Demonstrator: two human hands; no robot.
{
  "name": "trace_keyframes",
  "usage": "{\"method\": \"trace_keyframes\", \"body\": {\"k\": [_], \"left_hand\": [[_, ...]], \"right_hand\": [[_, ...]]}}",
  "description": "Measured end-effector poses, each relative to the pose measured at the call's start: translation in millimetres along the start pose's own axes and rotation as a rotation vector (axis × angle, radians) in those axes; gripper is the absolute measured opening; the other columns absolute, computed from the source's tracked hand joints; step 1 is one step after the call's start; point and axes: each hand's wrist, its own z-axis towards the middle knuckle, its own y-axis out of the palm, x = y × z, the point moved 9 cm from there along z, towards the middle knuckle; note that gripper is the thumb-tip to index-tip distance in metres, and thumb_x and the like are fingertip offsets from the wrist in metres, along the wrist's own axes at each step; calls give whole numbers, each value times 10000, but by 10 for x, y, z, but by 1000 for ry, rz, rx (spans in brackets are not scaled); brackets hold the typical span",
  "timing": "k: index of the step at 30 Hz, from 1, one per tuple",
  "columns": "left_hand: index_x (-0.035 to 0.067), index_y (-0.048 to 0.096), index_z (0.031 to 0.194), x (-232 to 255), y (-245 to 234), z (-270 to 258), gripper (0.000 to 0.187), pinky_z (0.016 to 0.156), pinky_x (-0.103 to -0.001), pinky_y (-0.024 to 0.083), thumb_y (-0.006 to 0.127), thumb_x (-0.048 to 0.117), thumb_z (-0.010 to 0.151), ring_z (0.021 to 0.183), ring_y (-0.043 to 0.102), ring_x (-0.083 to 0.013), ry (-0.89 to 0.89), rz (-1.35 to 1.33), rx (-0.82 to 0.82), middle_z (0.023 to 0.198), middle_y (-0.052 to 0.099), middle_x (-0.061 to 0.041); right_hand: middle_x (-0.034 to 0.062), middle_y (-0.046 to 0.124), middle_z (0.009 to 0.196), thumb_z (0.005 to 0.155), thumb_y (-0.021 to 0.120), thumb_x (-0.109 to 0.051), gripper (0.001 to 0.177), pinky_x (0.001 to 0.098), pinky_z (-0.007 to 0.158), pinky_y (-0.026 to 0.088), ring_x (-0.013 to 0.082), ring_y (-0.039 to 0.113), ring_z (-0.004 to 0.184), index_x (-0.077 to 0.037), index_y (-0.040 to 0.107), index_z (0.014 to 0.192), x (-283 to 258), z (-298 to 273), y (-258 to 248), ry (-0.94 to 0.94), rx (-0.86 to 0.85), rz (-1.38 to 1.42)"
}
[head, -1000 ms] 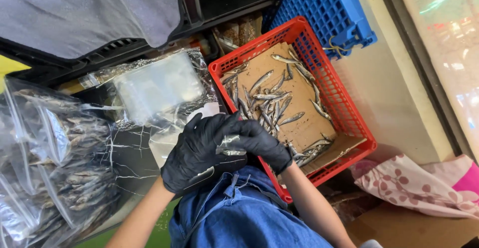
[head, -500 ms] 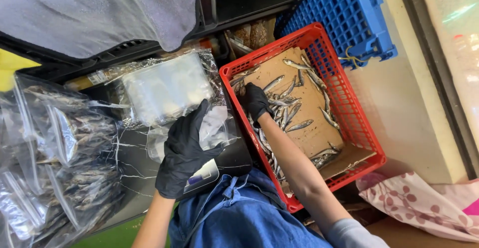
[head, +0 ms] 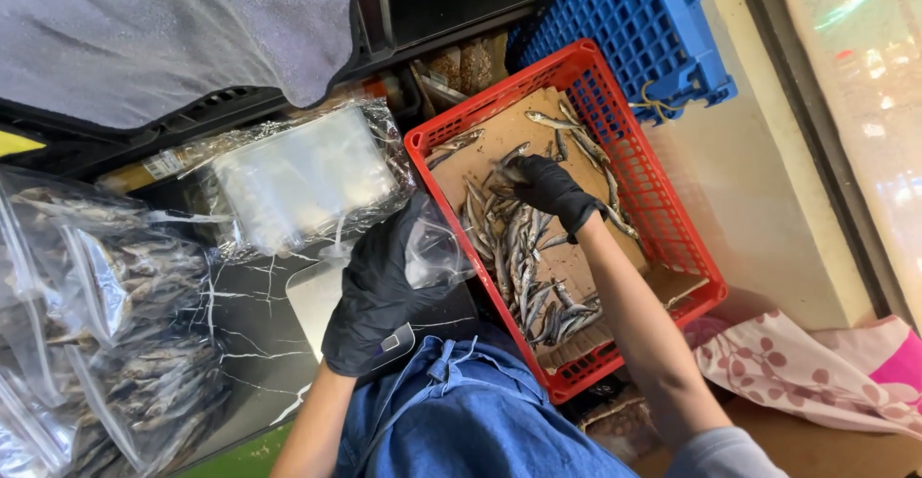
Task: The person weighs small dried fish on a digital scale and places them into plastic bags by hand or using tweezers.
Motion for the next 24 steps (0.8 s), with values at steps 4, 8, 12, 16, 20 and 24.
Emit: {"method": "trace_keyframes", "body": {"k": [4, 8, 12, 16, 20, 24], "left_hand": [[138, 415, 1564, 113, 134, 74, 1043, 992, -450, 520, 807, 635, 736, 1143, 663, -327, 13, 4, -24, 1425, 603, -120], [151, 399, 1573, 159, 206, 64, 1053, 1003, -448, 512, 799, 649, 735, 1141, 662, -326, 3, 16, -48, 1413, 604, -117], [164, 384, 1582, 167, 270, 50, 1064, 1015, -446, 503, 790, 664, 735, 1138, 660, -325, -11, 31, -71, 1401, 605, -114], [177, 368, 1590, 159, 309, 12, 1075, 1026, -444, 495, 782, 678, 735, 1136, 658, -323, -28, 46, -100, 1390, 606, -111], [189, 353, 1599, 175, 295, -20, 1085, 1037, -441, 487, 774, 693, 735, 1133, 657, -322, -50, 65, -123, 1378, 607, -108], [202, 337, 1608, 193, 320, 27, 1096, 1049, -439, 479, 765, 707, 734, 1130, 655, -321, -55, 73, -138, 1367, 608, -104]], "right_hand": [[120, 330, 1596, 711, 797, -526, 865, 646, 1147, 320, 436, 296, 1469, -303, 469, 1480, -20, -107, 38, -64, -193, -350], [67, 25, 1738, 661, 837, -598, 1271, 624, 1221, 94, 375, 5, 1579, -396, 83, 1664, -130, -119, -37, -179, -316, -492], [77, -7, 1737, 542, 922, -628, 1472, 583, 1241, 38, 331, -65, 1587, -326, 22, 1666, -578, -148, -228, -336, -372, -720], [116, 196, 1660, 524, 907, -676, 1384, 532, 1241, 175, 328, 152, 1539, -241, 188, 1624, -459, -107, 115, -556, -357, -885], [132, 490, 1414, 722, 734, -728, 1040, 462, 1193, 363, 361, 473, 1376, -133, 428, 1518, -244, -208, 214, -715, -246, -898], [159, 493, 1331, 812, 751, -596, 918, 503, 1125, 434, 393, 501, 1308, -97, 403, 1499, 111, -277, 561, -700, -232, -831]]}}
